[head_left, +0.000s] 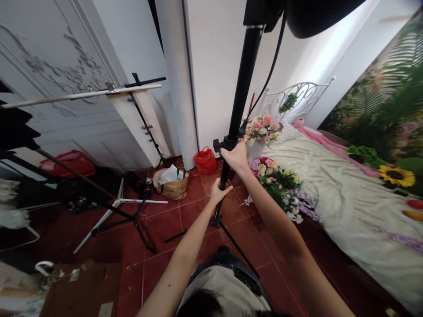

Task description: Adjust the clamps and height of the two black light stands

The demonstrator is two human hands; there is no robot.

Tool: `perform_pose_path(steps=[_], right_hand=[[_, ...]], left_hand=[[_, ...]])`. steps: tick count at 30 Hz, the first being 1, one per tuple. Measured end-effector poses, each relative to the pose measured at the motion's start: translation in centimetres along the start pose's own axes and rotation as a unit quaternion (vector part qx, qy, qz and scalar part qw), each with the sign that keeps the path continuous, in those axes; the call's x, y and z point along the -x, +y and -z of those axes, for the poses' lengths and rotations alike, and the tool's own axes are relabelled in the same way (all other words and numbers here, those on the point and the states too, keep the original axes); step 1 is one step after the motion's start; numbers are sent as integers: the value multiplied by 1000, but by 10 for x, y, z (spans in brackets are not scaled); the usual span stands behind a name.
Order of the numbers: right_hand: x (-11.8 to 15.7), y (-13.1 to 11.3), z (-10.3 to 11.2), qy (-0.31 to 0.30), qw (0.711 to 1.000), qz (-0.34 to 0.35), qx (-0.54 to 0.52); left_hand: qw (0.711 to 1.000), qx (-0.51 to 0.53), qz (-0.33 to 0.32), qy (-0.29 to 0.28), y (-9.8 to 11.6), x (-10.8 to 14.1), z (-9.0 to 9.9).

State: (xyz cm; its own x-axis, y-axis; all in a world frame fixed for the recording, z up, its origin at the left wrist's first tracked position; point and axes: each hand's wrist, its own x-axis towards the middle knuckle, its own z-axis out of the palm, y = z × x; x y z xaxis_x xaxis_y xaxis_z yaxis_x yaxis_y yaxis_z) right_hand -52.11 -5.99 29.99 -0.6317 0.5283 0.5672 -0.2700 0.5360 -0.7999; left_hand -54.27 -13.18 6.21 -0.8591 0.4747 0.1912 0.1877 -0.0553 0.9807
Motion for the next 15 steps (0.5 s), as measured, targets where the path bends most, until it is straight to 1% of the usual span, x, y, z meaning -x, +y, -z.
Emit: perform_pose_path(steps=[2, 3, 5, 7, 10, 11, 13, 15], right_hand=[[7, 3, -7, 56, 998, -13, 8], [11, 6, -11, 73, 997, -19, 9], [21, 15, -14, 80, 996, -30, 11], [29, 28, -14, 41, 998, -37, 9], [39, 50, -9, -59, 998, -28, 1], [43, 56, -9, -79, 997, -26, -1], [53, 69, -10, -80, 996, -40, 0], [67, 79, -16, -45, 996, -72, 3]], left_hand=[[999, -14, 30, -27, -15, 6, 6], [998, -18, 44, -35, -23, 8, 8], [997, -16, 65, -46, -36, 10, 9], [995, 0, 77, -55, -45, 8, 9], [993, 20, 90, -71, -51, 4, 7], [993, 21, 93, -72, -52, 3, 7], [993, 19, 100, -62, -54, 3, 5], [993, 26, 107, -48, -56, 4, 2]])
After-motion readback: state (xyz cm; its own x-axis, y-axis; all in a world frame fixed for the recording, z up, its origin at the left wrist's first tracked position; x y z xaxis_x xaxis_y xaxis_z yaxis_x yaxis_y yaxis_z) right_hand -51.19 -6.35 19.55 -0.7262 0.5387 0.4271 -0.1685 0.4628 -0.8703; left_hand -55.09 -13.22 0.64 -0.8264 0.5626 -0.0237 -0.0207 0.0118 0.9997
